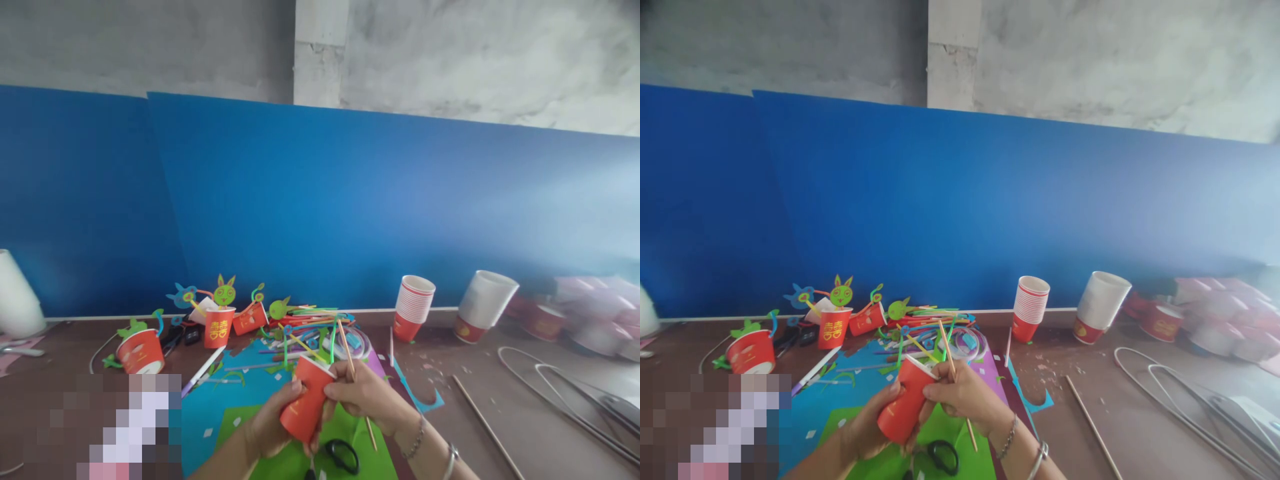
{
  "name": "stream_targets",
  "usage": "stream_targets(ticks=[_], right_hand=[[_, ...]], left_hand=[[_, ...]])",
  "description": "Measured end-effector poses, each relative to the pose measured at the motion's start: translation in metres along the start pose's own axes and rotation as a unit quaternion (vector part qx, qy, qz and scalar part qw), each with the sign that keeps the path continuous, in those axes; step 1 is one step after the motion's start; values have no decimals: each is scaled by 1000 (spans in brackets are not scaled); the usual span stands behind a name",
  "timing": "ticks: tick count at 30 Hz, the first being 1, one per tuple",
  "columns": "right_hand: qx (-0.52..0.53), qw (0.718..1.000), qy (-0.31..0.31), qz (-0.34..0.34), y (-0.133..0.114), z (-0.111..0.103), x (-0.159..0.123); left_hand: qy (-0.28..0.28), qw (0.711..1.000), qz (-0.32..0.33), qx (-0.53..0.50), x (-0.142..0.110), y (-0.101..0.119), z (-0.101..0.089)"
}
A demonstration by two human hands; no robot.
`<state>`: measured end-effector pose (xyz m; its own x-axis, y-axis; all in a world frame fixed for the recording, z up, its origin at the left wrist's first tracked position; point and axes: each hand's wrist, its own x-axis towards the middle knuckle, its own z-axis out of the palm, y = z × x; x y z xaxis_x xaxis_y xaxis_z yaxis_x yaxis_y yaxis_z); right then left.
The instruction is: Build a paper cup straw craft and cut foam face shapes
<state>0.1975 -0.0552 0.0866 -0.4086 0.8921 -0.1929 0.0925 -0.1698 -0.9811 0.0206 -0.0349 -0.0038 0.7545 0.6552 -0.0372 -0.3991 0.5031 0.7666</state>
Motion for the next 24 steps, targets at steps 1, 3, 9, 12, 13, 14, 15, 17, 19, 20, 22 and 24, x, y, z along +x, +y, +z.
stream_targets(ticks=[1,3,9,12,13,14,15,17,19,20,22,24], right_hand=[[-6,1000,5,1,1,0,1],[-21,1000,16,3,4,0,2],[-73,997,6,-9,4,-6,2],[-73,996,15,-47,-5,-11,-4],[-78,995,35,-60,-8,-13,-6],[-87,992,60,-70,-10,-16,-7],[-103,988,87,-79,-11,-18,-8],[-155,974,135,-95,-10,-21,-8],[-231,953,160,-112,-7,-23,-7],[-270,941,166,-121,-5,-23,-7],[-338,917,166,-134,-5,-23,-8],[-380,899,161,-144,-7,-22,-10]], left_hand=[[1,1000,3,5,0,1,2],[4,1000,13,12,-1,2,4],[7,997,58,49,-2,5,8],[63,990,97,86,-3,10,12],[87,985,112,99,-4,11,13],[107,980,124,111,-4,13,14],[126,976,132,121,-4,14,15],[152,970,139,132,-5,15,15],[171,963,146,150,-4,13,14],[181,958,151,164,-3,11,13],[191,948,163,194,0,8,12],[181,943,175,216,2,5,11]])
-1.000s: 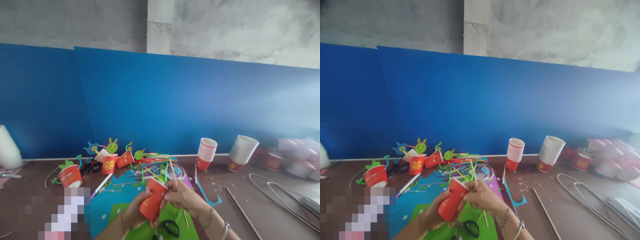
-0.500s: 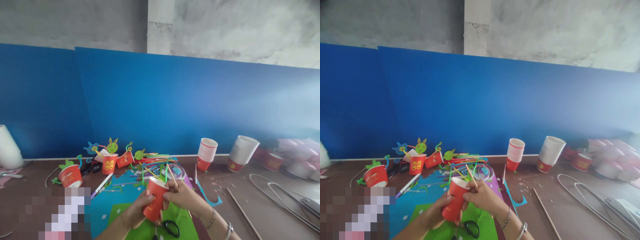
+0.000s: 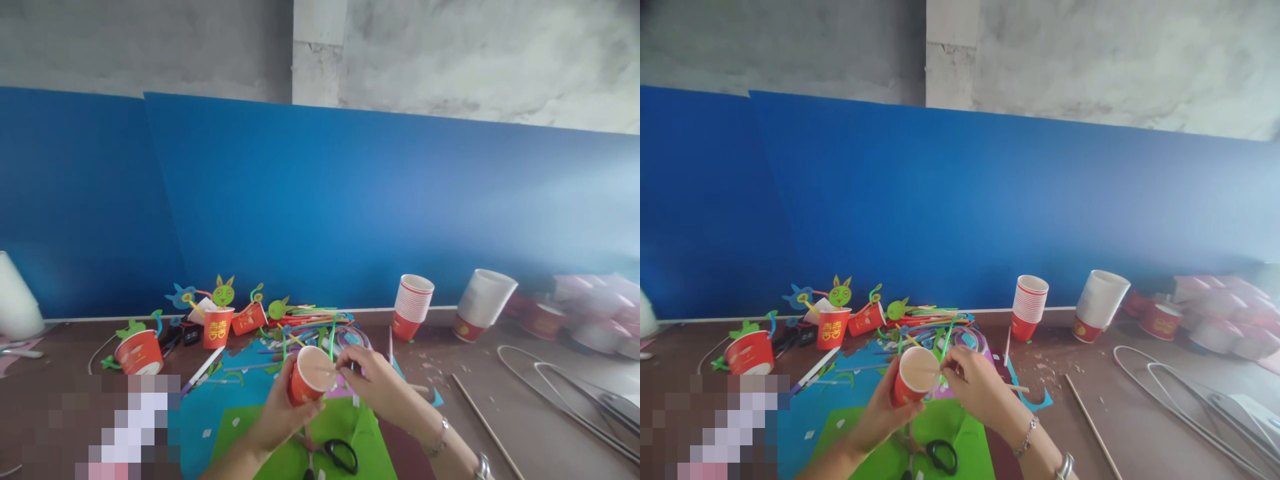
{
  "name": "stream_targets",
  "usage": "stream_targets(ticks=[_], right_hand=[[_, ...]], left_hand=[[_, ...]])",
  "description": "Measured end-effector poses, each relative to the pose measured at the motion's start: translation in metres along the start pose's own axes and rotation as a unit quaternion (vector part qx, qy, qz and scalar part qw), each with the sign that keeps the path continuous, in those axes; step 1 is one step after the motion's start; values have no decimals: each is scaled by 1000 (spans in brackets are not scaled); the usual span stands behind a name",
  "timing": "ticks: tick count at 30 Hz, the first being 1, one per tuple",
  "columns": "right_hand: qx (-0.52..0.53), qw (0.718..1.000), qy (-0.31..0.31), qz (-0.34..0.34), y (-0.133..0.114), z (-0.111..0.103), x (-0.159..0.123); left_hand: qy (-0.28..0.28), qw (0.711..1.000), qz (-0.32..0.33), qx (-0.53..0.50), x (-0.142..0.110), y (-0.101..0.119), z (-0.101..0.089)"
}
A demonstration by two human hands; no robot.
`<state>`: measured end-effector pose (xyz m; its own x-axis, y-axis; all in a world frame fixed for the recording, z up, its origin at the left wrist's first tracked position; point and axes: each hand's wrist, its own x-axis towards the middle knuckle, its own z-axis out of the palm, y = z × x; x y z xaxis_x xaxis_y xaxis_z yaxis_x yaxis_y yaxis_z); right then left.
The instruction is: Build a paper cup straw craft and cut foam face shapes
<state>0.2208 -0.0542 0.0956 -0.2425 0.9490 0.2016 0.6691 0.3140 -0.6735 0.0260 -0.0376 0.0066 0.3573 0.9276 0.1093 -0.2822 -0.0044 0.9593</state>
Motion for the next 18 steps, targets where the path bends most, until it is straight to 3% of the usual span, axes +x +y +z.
stream_targets(ticks=[8,18], right_hand=[[27,999,-28,-2,6,-4,2],[66,996,-55,28,8,-11,3]], left_hand=[[-43,999,7,-30,-1,4,2],[-53,998,23,39,-4,8,2]])
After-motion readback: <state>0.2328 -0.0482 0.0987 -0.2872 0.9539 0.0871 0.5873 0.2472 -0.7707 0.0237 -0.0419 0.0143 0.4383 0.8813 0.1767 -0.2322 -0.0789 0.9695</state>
